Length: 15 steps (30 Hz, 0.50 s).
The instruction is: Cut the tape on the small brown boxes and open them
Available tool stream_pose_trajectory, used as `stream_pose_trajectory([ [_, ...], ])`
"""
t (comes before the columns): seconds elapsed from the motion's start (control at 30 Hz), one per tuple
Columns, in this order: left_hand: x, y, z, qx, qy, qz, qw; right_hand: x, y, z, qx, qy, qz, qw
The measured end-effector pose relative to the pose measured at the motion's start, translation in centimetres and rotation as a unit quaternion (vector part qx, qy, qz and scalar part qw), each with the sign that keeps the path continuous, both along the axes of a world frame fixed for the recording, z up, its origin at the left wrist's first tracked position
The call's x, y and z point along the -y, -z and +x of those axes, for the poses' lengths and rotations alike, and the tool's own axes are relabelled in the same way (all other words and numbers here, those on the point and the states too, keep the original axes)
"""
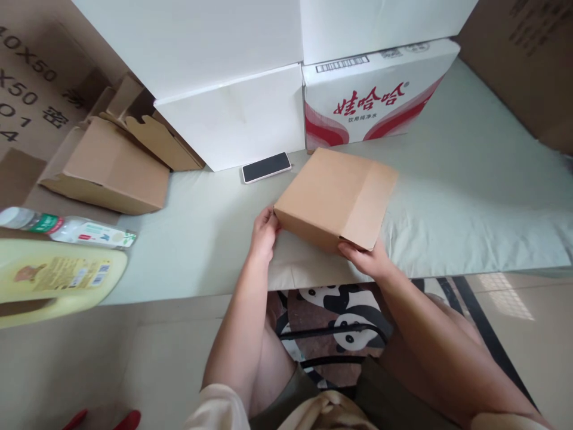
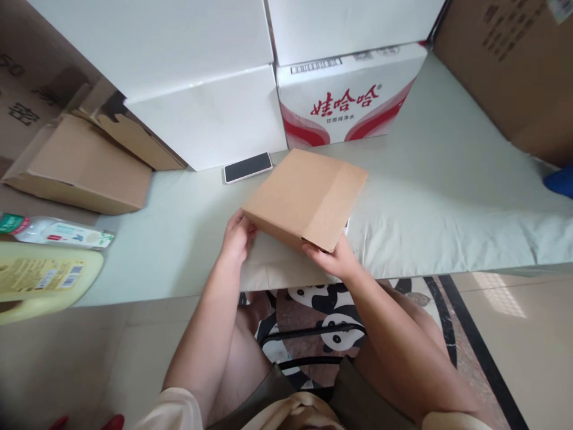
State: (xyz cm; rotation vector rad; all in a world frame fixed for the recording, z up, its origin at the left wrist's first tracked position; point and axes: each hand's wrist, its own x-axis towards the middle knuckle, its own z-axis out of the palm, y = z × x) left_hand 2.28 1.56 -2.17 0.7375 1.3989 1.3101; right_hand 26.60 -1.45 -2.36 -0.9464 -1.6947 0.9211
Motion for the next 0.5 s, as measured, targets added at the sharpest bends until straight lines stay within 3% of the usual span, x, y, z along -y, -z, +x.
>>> stream_pose_trajectory([
  [0.17,0.2,-0.4,-0.4,-0.046,0.024,0.061,0.997,-0.3,0.3,0.5,0.003,0.042,0.008,0.999],
  [0.3,0.2,-0.7,-0.2,-0.05,-0.002,0.03,0.998,-0.5,0.5,0.5,0.02,0.082,-0.021,0.996],
  [0.5,0.1,-1.1,-0.5,0.0,-0.038,0.029,0.999,-0.6,-0.5,0.4,-0.048,0.139,0.015,0.989],
])
